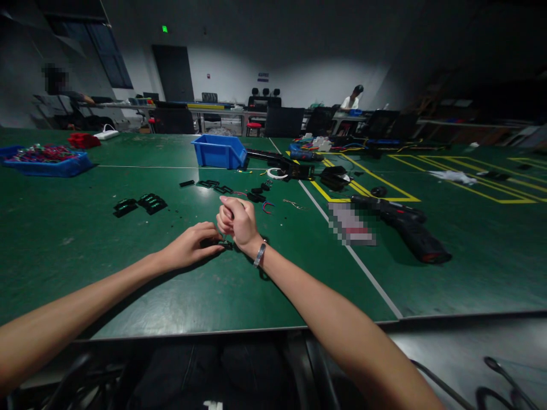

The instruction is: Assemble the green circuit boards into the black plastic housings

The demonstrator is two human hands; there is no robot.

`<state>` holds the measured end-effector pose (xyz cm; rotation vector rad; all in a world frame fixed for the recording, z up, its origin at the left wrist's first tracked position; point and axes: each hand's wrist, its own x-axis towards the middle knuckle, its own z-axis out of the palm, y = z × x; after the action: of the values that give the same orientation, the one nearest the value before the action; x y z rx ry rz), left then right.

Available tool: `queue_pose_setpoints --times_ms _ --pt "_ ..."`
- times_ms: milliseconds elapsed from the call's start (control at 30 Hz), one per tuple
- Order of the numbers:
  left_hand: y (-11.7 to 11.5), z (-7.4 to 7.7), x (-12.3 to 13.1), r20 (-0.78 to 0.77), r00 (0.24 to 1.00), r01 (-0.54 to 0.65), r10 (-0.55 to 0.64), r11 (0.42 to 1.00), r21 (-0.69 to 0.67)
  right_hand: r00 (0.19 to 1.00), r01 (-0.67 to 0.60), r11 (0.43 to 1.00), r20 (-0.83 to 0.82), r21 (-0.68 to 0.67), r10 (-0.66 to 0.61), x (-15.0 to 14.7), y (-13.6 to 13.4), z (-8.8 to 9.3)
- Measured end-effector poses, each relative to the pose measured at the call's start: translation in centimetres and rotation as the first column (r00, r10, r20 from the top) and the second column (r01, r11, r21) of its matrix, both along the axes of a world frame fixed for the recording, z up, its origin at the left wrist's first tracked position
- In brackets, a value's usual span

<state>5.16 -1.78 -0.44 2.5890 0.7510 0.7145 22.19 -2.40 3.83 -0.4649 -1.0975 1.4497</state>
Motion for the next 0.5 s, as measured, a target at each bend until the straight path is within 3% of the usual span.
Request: queue_pose_setpoints --times_ms 500 --pt "0.03 -0.06 -0.01 0.015 1.000 0.005 -0.005 1.000 0.003 1.000 -0.024 0.999 0.002 0.034 0.024 -0.13 -0.06 -0.07"
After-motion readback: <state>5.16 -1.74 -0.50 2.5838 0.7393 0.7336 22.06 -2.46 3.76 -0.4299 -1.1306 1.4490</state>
